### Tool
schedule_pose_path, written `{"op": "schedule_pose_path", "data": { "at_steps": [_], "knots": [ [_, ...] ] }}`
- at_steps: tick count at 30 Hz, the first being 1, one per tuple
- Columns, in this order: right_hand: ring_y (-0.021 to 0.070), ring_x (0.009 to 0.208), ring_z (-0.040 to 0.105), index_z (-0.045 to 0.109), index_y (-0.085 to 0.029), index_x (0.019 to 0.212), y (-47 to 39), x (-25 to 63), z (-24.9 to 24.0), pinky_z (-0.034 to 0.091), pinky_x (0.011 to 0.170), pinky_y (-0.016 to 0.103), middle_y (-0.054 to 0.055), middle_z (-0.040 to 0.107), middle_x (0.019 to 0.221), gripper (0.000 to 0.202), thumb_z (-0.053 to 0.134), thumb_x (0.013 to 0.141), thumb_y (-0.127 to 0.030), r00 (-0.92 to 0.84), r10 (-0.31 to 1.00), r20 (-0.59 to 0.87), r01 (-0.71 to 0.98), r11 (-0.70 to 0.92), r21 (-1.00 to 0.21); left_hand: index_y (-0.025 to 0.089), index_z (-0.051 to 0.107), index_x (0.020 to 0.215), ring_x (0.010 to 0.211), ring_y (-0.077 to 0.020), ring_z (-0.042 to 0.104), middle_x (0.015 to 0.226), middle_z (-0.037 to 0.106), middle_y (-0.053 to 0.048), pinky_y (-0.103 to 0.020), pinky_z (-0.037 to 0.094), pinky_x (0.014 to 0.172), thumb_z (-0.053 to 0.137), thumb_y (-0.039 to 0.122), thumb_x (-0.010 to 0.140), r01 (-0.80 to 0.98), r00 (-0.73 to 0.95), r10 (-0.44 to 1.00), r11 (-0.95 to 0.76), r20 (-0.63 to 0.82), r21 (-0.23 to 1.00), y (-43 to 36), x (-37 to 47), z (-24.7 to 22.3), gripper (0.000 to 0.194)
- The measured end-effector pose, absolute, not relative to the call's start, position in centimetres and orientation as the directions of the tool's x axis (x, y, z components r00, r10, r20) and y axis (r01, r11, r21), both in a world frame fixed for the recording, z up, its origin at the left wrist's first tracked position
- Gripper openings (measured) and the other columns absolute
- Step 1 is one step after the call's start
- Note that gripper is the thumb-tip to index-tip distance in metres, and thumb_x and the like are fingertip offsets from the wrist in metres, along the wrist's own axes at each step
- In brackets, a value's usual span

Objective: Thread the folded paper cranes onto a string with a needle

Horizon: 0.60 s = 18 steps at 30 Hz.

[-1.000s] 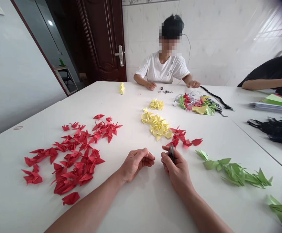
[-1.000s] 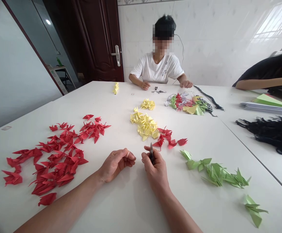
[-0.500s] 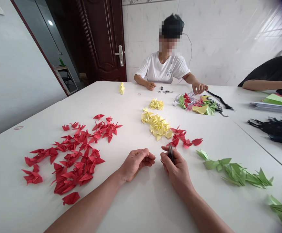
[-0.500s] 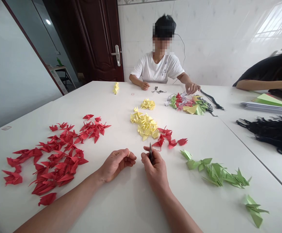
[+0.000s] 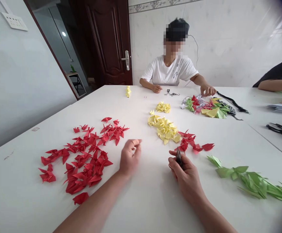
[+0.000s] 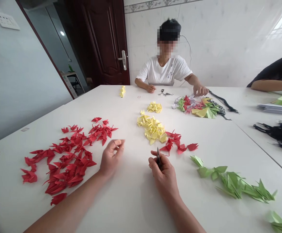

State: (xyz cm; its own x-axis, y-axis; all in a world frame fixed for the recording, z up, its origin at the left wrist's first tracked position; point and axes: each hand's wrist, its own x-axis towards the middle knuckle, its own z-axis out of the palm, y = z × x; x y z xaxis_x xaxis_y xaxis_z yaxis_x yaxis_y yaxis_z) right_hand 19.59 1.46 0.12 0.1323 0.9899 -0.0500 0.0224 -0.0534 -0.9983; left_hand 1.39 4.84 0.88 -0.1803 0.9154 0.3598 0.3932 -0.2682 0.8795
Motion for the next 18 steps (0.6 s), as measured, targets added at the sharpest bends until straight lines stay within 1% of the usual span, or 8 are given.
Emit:
{"op": "schedule_pose_path", "data": {
  "at_steps": [1,2,3,5,8,10,13,18],
  "knots": [
    [0.0089,0.05,0.039,0.054,-0.017,0.103,1.5,19.6,0.2,0.03,0.043,0.022,-0.001,0.048,0.066,0.042,0.058,0.073,-0.045,0.13,0.99,-0.049,0.019,-0.052,-0.998,0.017,0.062,0.094,0.092,-0.0191,0.052,0.095,0.057,-0.008,-0.035,0.042,0.085,0.051,0.02,0.077,0.557,-0.231,0.844,-0.293,0.485,0.777,5.4,0.4,0.9,0.021],
    [0.009,0.05,0.039,0.055,-0.017,0.103,1.4,19.6,0.2,0.03,0.044,0.022,-0.001,0.048,0.066,0.042,0.058,0.072,-0.045,0.123,0.991,-0.048,0.018,-0.051,-0.999,0.018,0.062,0.095,0.097,-0.0205,0.05,0.097,0.056,-0.008,-0.038,0.039,0.09,0.05,0.017,0.075,0.682,-0.258,0.78,-0.271,0.57,0.679,6.0,-0.5,0.9,0.023],
    [0.009,0.05,0.039,0.055,-0.017,0.103,1.4,19.5,0.3,0.03,0.044,0.022,-0.001,0.048,0.066,0.042,0.058,0.072,-0.045,0.116,0.992,-0.047,0.02,-0.05,-0.999,0.018,0.062,0.096,0.1,-0.022,0.048,0.099,0.055,-0.009,-0.04,0.036,0.093,0.05,0.013,0.074,0.769,-0.272,0.746,-0.21,0.608,0.603,6.5,-1.4,0.9,0.026],
    [0.0088,0.05,0.039,0.055,-0.017,0.102,1.4,19.5,0.4,0.03,0.044,0.022,-0.001,0.048,0.066,0.041,0.058,0.072,-0.045,0.115,0.992,-0.046,0.026,-0.049,-0.998,0.018,0.062,0.098,0.105,-0.0266,0.044,0.105,0.051,-0.011,-0.046,0.035,0.092,0.05,0.008,0.07,0.855,-0.317,0.751,-0.037,0.578,0.518,7.2,-2.6,0.8,0.032],
    [0.0088,0.049,0.039,0.056,-0.016,0.102,1.4,19.5,0.5,0.03,0.044,0.022,-0.001,0.048,0.064,0.043,0.058,0.071,-0.045,0.132,0.99,-0.053,0.03,-0.058,-0.998,0.019,0.059,0.105,0.109,-0.0326,0.039,0.115,0.045,-0.013,-0.049,0.038,0.085,0.05,0.006,0.067,0.862,-0.399,0.811,0.173,0.428,0.476,7.6,-3.4,0.6,0.04],
    [0.009,0.049,0.039,0.056,-0.016,0.102,1.4,19.5,0.6,0.03,0.043,0.022,-0.001,0.048,0.063,0.043,0.059,0.07,-0.046,0.133,0.99,-0.056,0.031,-0.061,-0.998,0.019,0.057,0.107,0.108,-0.0326,0.039,0.115,0.043,-0.013,-0.047,0.041,0.083,0.05,0.007,0.068,0.846,-0.427,0.832,0.228,0.356,0.482,7.7,-3.6,0.5,0.041],
    [0.0093,0.049,0.04,0.056,-0.017,0.101,1.3,19.5,0.8,0.03,0.043,0.022,-0.001,0.049,0.064,0.042,0.059,0.07,-0.046,0.128,0.99,-0.054,0.032,-0.059,-0.998,0.018,0.059,0.103,0.106,-0.0306,0.041,0.109,0.045,-0.013,-0.044,0.042,0.082,0.05,0.012,0.071,0.825,-0.443,0.839,0.242,0.316,0.511,7.8,-3.7,0.4,0.033],
    [0.0091,0.048,0.039,0.056,-0.017,0.1,1.3,19.5,0.9,0.03,0.042,0.022,-0.001,0.049,0.064,0.042,0.059,0.07,-0.046,0.123,0.99,-0.062,0.028,-0.066,-0.997,0.019,0.064,0.081,0.101,-0.0284,0.045,0.098,0.052,-0.011,-0.043,0.041,0.083,0.05,0.017,0.074,0.847,-0.402,0.855,0.21,0.329,0.488,8.1,-4.1,0.4,0.016]
  ]
}}
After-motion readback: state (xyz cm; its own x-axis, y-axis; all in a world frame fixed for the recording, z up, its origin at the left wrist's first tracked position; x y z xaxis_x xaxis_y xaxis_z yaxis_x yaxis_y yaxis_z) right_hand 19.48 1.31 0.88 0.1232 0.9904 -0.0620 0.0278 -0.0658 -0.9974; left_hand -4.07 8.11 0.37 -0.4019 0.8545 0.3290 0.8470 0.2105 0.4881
